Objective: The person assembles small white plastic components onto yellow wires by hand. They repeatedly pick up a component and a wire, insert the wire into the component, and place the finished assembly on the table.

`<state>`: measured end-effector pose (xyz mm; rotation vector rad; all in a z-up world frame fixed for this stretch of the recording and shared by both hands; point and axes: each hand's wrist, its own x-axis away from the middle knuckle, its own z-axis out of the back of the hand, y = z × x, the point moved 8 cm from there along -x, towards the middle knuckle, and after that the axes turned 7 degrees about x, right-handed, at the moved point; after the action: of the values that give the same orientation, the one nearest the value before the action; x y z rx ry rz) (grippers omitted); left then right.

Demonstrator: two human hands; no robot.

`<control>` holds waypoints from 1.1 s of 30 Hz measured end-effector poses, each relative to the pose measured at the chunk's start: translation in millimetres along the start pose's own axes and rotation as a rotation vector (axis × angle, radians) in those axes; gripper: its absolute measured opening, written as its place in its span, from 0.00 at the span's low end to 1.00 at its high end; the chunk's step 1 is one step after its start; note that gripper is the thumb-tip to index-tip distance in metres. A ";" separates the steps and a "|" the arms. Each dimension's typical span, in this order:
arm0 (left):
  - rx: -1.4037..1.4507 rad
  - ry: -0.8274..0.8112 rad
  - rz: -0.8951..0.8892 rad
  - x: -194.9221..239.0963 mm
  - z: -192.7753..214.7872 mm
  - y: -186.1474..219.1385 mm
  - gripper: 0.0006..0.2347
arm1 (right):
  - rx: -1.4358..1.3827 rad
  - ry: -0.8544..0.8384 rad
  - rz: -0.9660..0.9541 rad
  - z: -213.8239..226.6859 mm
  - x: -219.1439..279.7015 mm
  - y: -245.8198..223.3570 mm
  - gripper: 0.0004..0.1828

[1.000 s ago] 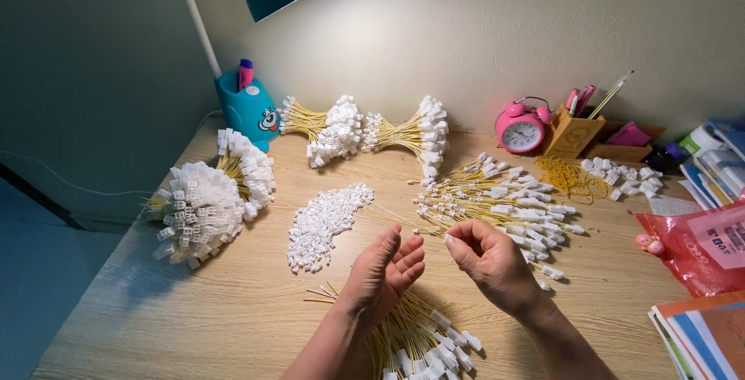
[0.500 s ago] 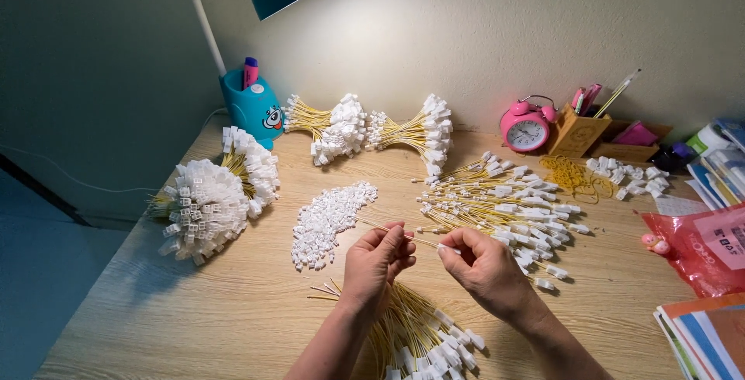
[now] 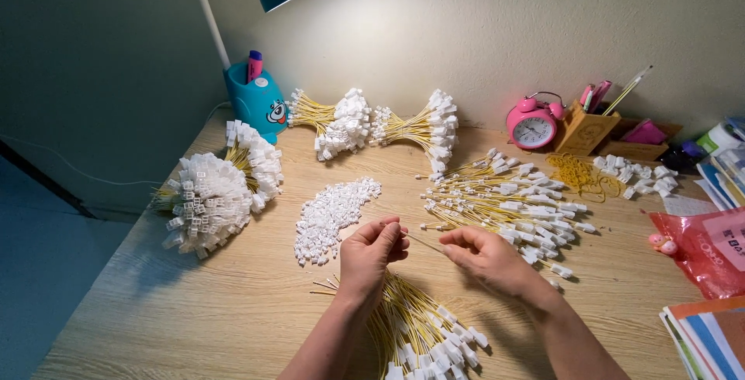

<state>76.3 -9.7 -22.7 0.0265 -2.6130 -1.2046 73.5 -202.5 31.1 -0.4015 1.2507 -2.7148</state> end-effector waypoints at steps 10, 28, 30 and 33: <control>-0.158 -0.001 -0.107 13.0 -8.6 10.6 0.11 | -0.266 -0.001 0.057 -35.9 -25.9 -28.3 0.07; -0.327 -0.069 -0.084 1.1 -8.9 45.1 0.11 | -0.369 0.139 0.000 -29.6 -32.4 -2.4 0.10; -0.807 0.051 -0.384 -3.1 -7.2 94.9 0.09 | -0.395 0.144 0.012 -36.1 -39.2 10.7 0.10; -1.285 0.011 -0.729 -73.7 14.2 82.1 0.06 | -0.437 0.191 0.008 -41.2 -45.2 18.6 0.05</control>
<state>151.6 64.0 13.1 0.7394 -1.3415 -2.8127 104.7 -174.5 -17.1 -0.1768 1.8987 -2.5051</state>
